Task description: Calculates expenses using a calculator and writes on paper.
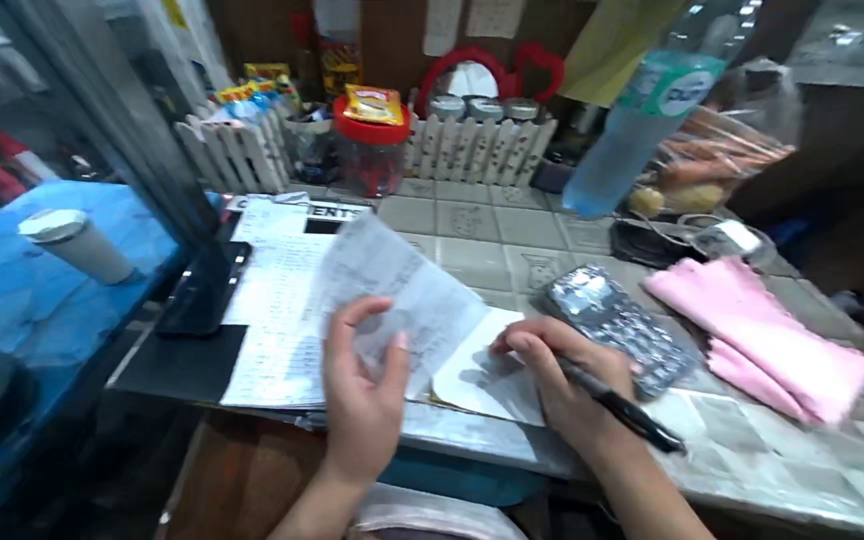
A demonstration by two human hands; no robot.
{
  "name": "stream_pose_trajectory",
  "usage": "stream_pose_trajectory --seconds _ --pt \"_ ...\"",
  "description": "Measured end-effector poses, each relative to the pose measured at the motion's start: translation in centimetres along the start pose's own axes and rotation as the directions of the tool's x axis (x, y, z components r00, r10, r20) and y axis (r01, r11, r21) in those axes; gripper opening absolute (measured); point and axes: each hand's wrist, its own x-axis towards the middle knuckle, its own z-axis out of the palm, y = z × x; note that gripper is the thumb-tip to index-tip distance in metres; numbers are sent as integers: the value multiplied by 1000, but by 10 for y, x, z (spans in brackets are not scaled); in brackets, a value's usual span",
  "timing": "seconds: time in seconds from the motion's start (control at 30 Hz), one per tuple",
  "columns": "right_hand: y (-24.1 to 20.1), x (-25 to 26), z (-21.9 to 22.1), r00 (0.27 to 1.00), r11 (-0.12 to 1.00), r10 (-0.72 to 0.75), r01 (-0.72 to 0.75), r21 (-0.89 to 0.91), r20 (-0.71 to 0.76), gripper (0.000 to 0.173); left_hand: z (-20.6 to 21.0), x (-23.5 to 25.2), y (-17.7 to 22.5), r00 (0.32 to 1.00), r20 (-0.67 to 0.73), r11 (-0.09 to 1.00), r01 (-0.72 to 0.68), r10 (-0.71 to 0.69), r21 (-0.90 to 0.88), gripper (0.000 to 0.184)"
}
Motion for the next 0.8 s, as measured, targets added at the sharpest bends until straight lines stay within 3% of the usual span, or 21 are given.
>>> stream_pose_trajectory --seconds 0.1,0.2,0.27,0.37,0.47,0.53,0.63,0.8 --pt "5 4 8 988 961 -21 62 -271 152 39 2 -3 -4 997 4 989 -82 82 123 29" --pt "10 5 11 962 942 58 35 -333 265 56 7 -6 -5 982 41 978 -189 186 88 20" --pt "8 3 9 959 943 80 16 -333 271 55 11 -8 -7 969 67 969 -243 239 45 26" --pt "6 0 6 964 948 43 43 -316 263 44 13 -8 -11 939 111 941 -333 325 63 8" --pt "4 0 5 949 957 69 24 -289 307 42 13 -9 -12 914 155 907 -397 376 140 4" --pt "6 1 6 951 958 45 46 -283 307 42 13 -10 -11 917 145 909 -390 371 149 7" --pt "4 1 5 946 956 38 60 -288 321 37 12 -9 -7 933 142 928 -350 332 130 29" --pt "-6 1 -1 926 966 89 9 -258 366 38 13 -9 -7 931 144 927 -353 335 125 32"
